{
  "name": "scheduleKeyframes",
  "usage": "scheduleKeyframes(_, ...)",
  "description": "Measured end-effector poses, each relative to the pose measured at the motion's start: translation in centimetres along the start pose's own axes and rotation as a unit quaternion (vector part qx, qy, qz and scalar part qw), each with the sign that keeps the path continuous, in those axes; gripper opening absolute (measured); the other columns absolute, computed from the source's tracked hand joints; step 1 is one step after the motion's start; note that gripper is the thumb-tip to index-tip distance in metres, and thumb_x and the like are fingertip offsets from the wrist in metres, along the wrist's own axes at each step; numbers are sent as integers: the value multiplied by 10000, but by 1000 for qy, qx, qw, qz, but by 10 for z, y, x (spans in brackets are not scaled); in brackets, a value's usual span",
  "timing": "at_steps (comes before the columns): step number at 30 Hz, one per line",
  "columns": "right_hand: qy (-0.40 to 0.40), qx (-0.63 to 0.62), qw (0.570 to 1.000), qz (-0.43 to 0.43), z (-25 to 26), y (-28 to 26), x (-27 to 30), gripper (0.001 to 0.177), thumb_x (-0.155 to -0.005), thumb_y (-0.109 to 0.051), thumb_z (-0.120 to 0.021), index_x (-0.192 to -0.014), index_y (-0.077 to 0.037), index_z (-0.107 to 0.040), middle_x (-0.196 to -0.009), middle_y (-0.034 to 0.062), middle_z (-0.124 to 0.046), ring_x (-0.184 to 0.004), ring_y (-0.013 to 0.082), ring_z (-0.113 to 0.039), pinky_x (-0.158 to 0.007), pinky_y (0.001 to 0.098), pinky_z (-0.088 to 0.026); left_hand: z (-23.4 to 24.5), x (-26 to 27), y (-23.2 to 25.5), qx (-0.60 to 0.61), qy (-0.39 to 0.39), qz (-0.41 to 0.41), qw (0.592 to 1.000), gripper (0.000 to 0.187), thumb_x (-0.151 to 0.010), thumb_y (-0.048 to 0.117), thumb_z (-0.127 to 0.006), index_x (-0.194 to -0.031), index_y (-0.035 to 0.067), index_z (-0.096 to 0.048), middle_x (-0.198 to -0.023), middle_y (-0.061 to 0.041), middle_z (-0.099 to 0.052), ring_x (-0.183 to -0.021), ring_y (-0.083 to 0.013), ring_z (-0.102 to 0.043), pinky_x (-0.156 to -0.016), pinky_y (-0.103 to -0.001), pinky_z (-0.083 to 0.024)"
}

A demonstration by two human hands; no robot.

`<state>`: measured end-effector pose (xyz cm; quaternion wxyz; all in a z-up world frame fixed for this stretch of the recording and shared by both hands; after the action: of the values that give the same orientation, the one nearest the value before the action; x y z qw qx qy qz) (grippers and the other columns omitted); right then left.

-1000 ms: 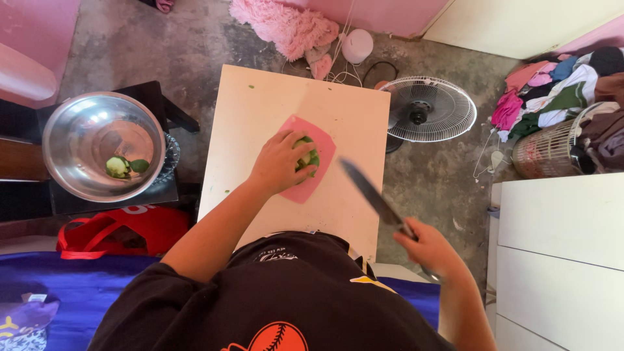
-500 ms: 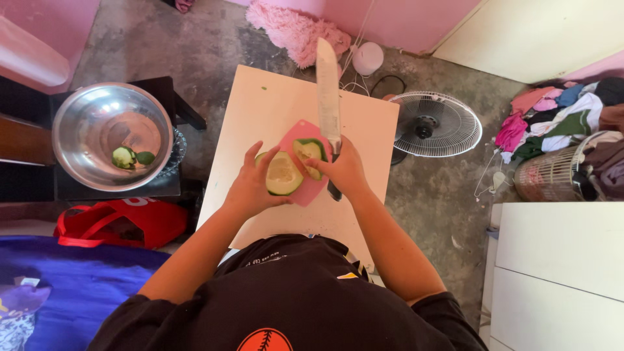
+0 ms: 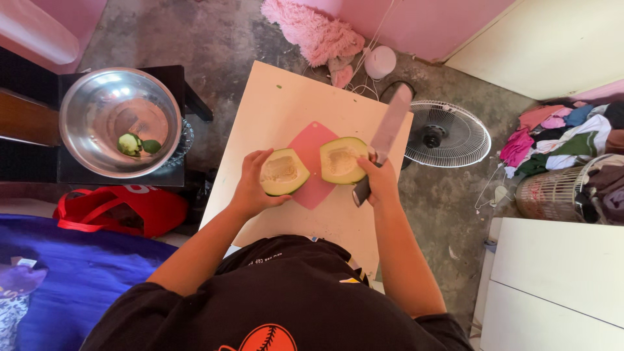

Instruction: The person cuts a green melon on a pink cutting board using a knife. They trim the ends, halve the melon, cut it into quarters, and place the pieces into a metal bowl.

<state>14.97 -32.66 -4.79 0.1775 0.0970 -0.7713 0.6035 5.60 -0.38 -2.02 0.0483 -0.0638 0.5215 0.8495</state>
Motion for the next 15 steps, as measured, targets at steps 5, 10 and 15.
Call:
scheduleKeyframes(5, 51, -21, 998, -33, 14, -11, 19, 410, -895, -30, -683, -1273, -29, -525, -1078, 109, -673, -864, 238, -703, -607, 378, -589, -17, -19, -3, 10, -20, 4, 1000, 1156, -564, 313, -986, -1524, 193, -353, -1500, -173, -331, -1390, -389, -416, -1074, -476, -488)
scheduleKeyframes(10, 20, -91, 996, -12, -8, -18, 30, 423, -927, -15, -677, -1323, 12, -532, -1135, 132, -666, -930, 248, -707, -679, 396, -604, -11, -43, -5, -36, -64, -44, 996, 1146, -581, 259, -958, -1542, 223, -336, -1563, -155, -321, -1422, -408, -403, -1101, -476, -476)
scheduleKeyframes(15, 75, -124, 989, 0, -8, -9, 28, 465, -894, -5, -640, -1326, -76, -484, -1192, 112, -643, -1029, 267, -706, -752, 445, -636, 3, -52, 5, -122, -113, -46, 985, 1150, -578, 254, -948, -1539, 235, -317, -1578, -129, -312, -1427, -403, -354, -1145, -497, -400)
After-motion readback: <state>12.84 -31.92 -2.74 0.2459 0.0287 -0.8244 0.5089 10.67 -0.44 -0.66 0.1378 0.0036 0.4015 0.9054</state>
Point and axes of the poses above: each hand's wrist, its own x-axis away from the middle knuckle, its own z-axis out of the back of the hand, y = z × x, the point moved 5 cm from there along -x, towards the middle knuckle
